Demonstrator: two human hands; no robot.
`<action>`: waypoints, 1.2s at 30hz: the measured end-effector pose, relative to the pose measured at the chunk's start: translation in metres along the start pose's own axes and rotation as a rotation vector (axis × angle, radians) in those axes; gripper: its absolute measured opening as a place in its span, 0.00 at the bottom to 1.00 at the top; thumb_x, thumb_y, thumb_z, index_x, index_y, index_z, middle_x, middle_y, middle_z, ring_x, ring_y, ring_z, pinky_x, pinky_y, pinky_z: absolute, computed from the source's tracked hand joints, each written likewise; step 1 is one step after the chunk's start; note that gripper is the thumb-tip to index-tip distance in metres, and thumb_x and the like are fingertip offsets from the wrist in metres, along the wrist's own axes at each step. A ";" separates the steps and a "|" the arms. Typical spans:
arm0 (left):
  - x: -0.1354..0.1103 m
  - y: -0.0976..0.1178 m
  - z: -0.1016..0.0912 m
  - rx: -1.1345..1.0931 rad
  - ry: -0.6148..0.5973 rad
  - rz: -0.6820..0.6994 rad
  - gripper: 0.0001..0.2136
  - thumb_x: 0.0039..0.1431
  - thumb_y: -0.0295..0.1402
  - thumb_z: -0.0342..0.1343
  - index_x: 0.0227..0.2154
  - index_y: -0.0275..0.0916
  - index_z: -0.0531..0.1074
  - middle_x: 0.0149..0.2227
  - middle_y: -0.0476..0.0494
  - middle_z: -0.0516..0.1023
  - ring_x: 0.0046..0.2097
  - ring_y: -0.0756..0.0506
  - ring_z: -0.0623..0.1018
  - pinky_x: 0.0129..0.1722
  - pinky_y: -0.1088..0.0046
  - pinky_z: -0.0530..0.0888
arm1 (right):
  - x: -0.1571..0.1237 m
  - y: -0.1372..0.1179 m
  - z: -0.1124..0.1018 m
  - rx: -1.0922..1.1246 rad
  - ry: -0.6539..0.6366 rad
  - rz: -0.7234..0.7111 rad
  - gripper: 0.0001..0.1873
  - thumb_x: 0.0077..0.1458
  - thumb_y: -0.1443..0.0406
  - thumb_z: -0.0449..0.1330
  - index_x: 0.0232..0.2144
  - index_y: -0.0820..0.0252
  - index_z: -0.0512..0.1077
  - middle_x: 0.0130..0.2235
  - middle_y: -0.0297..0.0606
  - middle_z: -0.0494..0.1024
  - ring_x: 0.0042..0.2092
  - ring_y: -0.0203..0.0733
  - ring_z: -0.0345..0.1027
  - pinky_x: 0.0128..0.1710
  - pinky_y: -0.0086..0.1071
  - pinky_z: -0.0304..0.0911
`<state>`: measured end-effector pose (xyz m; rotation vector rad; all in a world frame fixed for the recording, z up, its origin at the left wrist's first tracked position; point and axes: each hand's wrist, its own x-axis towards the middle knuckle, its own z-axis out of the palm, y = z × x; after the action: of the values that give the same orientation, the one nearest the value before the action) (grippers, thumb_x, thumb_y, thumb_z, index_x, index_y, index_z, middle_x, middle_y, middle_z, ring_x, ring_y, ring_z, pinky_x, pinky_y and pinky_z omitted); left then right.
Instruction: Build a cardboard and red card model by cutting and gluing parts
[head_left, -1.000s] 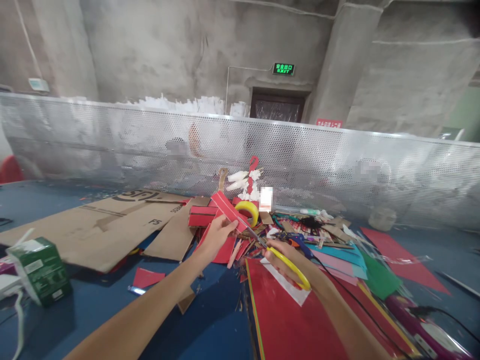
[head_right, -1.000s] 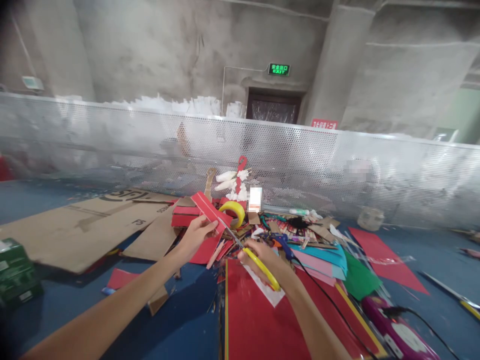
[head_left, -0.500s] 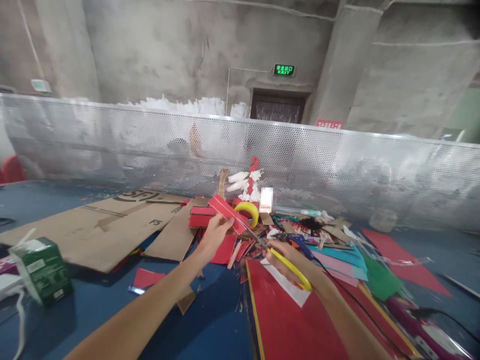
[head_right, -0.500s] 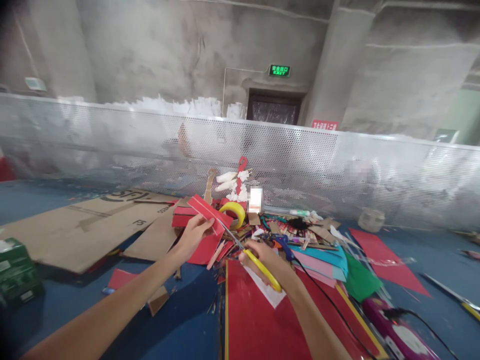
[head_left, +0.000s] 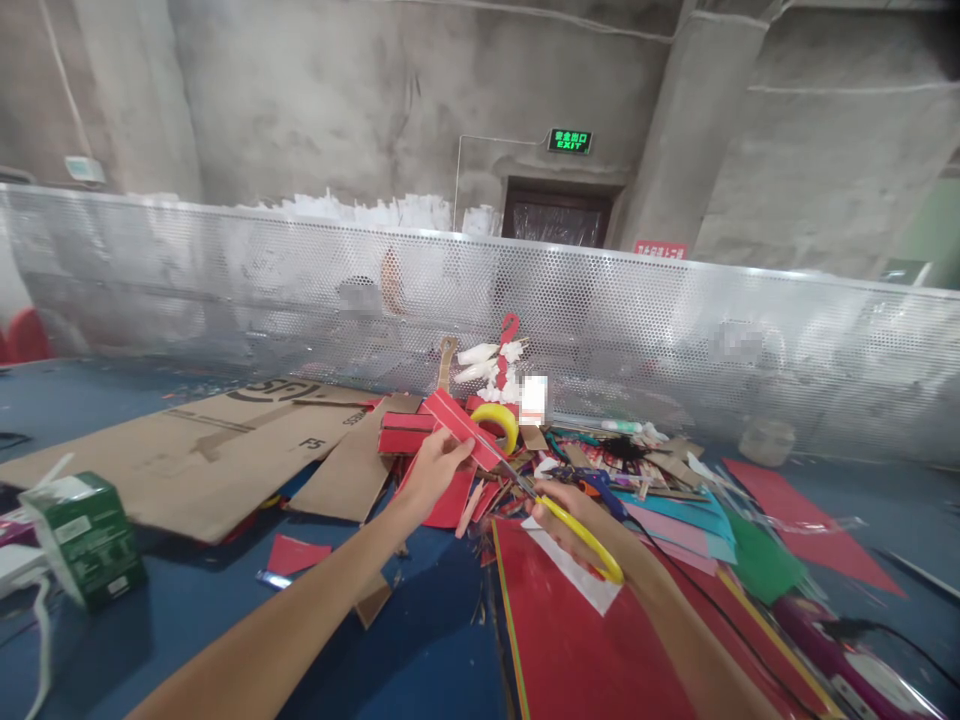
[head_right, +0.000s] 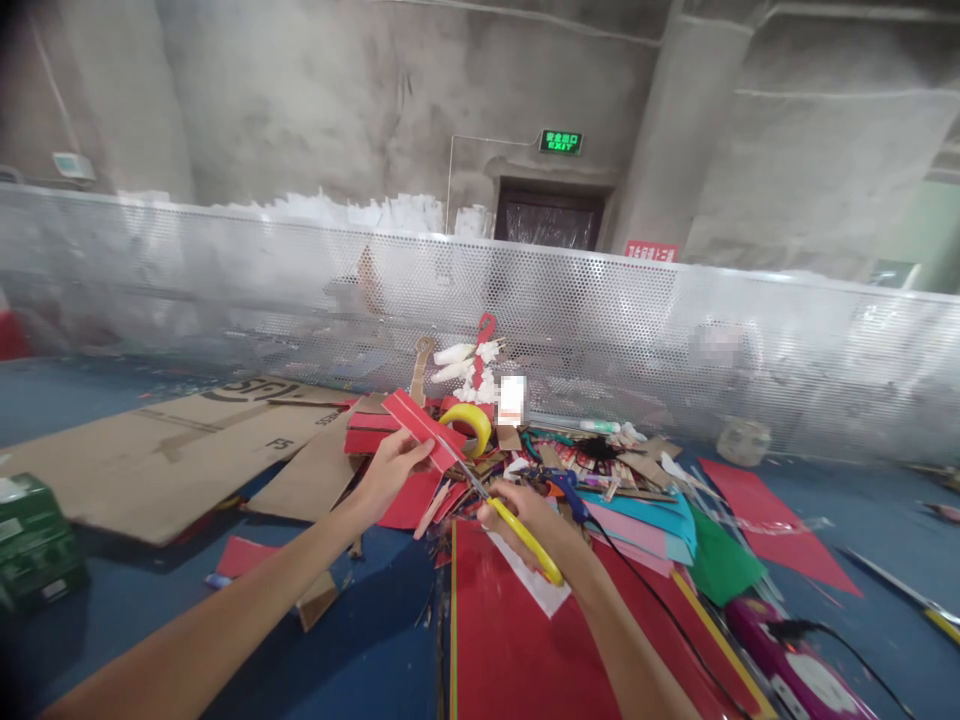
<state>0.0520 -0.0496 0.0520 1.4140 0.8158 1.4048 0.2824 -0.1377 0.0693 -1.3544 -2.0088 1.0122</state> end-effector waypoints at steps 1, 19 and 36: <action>0.000 0.000 0.000 -0.003 -0.005 0.000 0.15 0.51 0.44 0.65 0.31 0.37 0.75 0.29 0.44 0.80 0.31 0.45 0.78 0.36 0.67 0.75 | -0.001 -0.001 -0.001 -0.008 -0.001 -0.002 0.25 0.59 0.42 0.54 0.40 0.58 0.65 0.20 0.23 0.58 0.15 0.27 0.52 0.11 0.20 0.48; 0.002 -0.004 -0.002 -0.041 -0.050 -0.011 0.15 0.51 0.44 0.65 0.29 0.36 0.74 0.27 0.45 0.78 0.29 0.47 0.76 0.34 0.70 0.72 | -0.003 -0.003 -0.001 -0.022 0.003 -0.027 0.23 0.59 0.44 0.55 0.40 0.58 0.66 0.20 0.22 0.59 0.13 0.26 0.50 0.10 0.19 0.49; -0.003 0.001 0.003 -0.085 -0.063 -0.060 0.12 0.49 0.40 0.66 0.25 0.38 0.72 0.23 0.49 0.76 0.27 0.47 0.75 0.32 0.71 0.72 | -0.001 -0.006 0.002 0.073 0.015 0.077 0.19 0.57 0.49 0.59 0.38 0.57 0.65 0.21 0.24 0.63 0.12 0.26 0.52 0.09 0.19 0.48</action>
<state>0.0549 -0.0530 0.0526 1.3514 0.7431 1.3271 0.2780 -0.1400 0.0727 -1.4048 -1.9032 1.0959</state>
